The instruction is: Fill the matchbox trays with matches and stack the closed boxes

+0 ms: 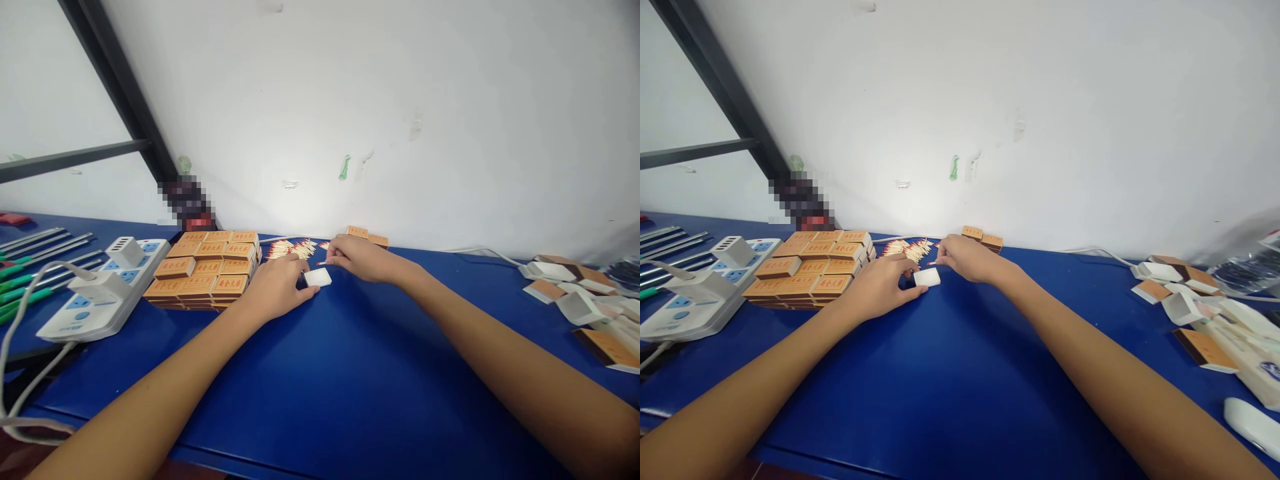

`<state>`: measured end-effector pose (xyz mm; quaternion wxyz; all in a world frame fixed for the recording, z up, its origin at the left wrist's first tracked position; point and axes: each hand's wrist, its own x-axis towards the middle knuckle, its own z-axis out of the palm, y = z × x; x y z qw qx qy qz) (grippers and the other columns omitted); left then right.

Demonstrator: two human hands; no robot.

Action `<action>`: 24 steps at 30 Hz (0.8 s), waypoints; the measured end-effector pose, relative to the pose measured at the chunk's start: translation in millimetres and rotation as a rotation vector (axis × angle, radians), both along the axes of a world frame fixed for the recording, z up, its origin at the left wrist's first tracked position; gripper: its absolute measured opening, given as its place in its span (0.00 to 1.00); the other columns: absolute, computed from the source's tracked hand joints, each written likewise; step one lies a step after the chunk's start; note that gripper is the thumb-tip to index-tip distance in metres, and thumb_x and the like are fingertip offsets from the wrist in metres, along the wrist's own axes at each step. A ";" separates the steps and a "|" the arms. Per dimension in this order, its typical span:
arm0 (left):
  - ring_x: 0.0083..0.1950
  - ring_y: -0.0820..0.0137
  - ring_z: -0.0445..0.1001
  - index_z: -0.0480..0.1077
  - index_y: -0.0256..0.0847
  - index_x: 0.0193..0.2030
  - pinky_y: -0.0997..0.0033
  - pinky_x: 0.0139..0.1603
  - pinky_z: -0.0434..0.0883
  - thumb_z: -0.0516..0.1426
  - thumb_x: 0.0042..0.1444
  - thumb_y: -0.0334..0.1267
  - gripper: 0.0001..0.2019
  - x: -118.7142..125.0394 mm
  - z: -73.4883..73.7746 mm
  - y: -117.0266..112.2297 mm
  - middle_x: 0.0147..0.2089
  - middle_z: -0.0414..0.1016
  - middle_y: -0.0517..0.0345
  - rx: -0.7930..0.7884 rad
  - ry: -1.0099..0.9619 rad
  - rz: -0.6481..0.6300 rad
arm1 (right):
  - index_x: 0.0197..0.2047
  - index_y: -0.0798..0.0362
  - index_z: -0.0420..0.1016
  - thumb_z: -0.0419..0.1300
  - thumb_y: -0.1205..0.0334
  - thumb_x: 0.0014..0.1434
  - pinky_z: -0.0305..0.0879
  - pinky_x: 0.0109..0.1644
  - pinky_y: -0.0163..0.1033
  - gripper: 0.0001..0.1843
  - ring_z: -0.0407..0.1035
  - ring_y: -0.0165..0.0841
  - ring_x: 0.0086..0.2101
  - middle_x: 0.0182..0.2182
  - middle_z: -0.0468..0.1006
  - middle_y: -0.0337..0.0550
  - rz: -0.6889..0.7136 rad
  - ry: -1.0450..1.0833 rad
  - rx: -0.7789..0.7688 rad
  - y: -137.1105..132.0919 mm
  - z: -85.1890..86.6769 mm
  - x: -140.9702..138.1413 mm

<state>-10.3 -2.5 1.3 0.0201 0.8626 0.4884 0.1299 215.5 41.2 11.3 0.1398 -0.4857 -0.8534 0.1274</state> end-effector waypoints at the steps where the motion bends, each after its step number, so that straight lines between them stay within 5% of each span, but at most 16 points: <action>1: 0.48 0.58 0.79 0.77 0.44 0.46 0.63 0.41 0.71 0.63 0.62 0.49 0.13 0.1 0.0 0.1 0.49 0.80 0.53 0.000 0.004 0.003 | 0.38 0.53 0.75 0.59 0.63 0.69 0.59 0.38 0.37 0.07 0.70 0.35 0.37 0.37 0.79 0.45 0.029 -0.007 -0.027 -3.9 5.0 -1.5; 9: 0.49 0.57 0.79 0.77 0.44 0.48 0.63 0.42 0.71 0.62 0.63 0.50 0.14 -0.3 -0.2 -0.1 0.49 0.80 0.52 -0.002 0.020 0.007 | 0.38 0.53 0.77 0.58 0.68 0.66 0.56 0.36 0.36 0.06 0.68 0.33 0.34 0.36 0.79 0.43 0.223 0.005 -0.131 -12.6 3.4 -14.8; 15: 0.48 0.58 0.80 0.77 0.42 0.50 0.63 0.44 0.73 0.62 0.63 0.49 0.15 1.2 -0.2 -2.7 0.51 0.81 0.52 -0.026 -0.002 -0.012 | 0.45 0.55 0.80 0.59 0.61 0.68 0.56 0.36 0.38 0.10 0.68 0.34 0.31 0.27 0.76 0.40 -0.144 0.119 0.120 10.1 -15.7 3.1; 24: 0.49 0.57 0.79 0.77 0.42 0.50 0.62 0.47 0.74 0.62 0.63 0.49 0.15 1.4 -2.4 -1.9 0.50 0.81 0.51 -0.008 0.001 -0.024 | 0.45 0.54 0.81 0.60 0.61 0.68 0.56 0.36 0.38 0.09 0.69 0.34 0.32 0.32 0.79 0.43 -0.200 0.126 0.152 19.8 -40.5 0.2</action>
